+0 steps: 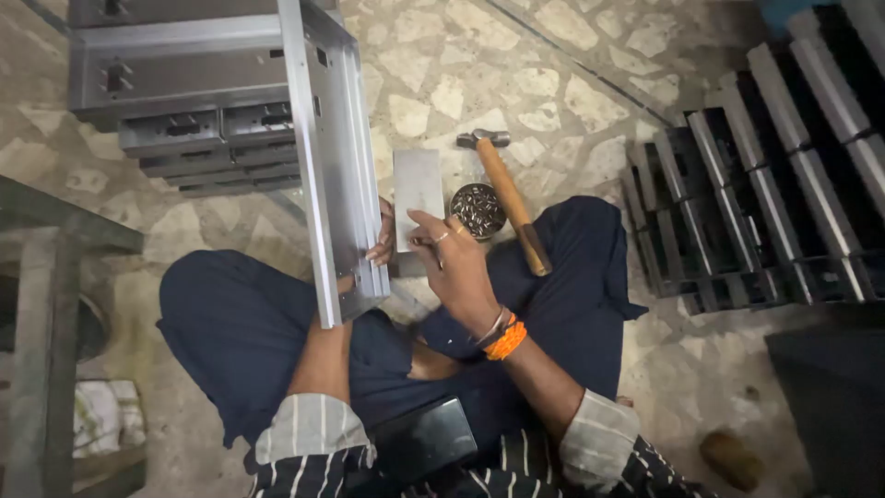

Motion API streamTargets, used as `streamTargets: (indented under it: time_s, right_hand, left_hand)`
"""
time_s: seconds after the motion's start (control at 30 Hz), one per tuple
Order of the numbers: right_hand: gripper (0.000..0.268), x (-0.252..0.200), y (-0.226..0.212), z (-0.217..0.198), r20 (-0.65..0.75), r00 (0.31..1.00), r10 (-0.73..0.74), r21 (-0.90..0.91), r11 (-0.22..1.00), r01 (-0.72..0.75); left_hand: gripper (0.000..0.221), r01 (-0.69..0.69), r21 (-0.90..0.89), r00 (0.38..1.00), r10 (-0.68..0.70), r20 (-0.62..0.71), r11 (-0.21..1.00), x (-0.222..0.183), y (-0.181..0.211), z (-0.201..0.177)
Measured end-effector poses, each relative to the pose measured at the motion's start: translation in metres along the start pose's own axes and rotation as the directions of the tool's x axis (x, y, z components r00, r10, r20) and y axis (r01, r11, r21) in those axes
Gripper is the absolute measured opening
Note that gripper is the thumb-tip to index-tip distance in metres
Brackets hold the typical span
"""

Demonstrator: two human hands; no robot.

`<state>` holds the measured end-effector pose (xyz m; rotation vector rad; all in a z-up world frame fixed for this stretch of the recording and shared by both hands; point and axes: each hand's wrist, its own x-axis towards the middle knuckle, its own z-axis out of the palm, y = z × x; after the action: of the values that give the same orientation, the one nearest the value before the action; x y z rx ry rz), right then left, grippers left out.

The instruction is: Straightening or finishing metal plates using a hammer and a metal block anvil.

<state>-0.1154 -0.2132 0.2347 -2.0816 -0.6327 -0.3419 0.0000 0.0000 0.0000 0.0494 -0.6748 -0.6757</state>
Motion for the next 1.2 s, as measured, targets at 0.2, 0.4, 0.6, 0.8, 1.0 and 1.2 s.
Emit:
streamTargets:
  time_s: [0.2, 0.4, 0.6, 0.8, 1.0, 1.2]
  right_hand:
    - [0.039, -0.008, 0.004, -0.006, -0.128, 0.989, 0.078, 0.191, 0.98, -0.052]
    - [0.011, -0.015, 0.006, -0.02, -0.237, 0.949, 0.208, 0.153, 0.973, -0.175]
    - [0.021, -0.008, 0.0, -0.014, -0.24, 0.971, -0.012, 0.044, 0.999, 0.023]
    - [0.03, -0.018, 0.01, -0.014, -0.184, 0.981, 0.061, 0.004, 0.998, -0.062]
    - [0.079, -0.041, 0.029, 0.025, -0.173, 0.952, 0.252, 0.278, 0.94, -0.198]
    - [0.109, -0.037, 0.023, 0.09, -0.314, 0.893, 0.321, 0.241, 0.937, -0.252]
  left_hand:
    - [0.064, -0.001, 0.066, 1.0, 0.002, -0.008, 0.998, 0.005, 0.004, 0.025]
    - [0.06, 0.047, -0.032, 0.998, -0.048, -0.04, 0.998, -0.012, 0.004, -0.03]
    - [0.058, 0.185, 0.092, 0.97, -0.197, 0.142, 0.978, 0.003, 0.013, -0.013]
    - [0.058, -0.045, 0.045, 0.999, 0.045, -0.003, 0.998, 0.007, -0.007, 0.017]
    - [0.058, -0.092, 0.023, 0.995, 0.093, -0.031, 0.995, -0.008, -0.006, 0.002]
    - [0.061, 0.278, -0.053, 0.921, -0.25, 0.298, 0.959, -0.034, 0.015, -0.015]
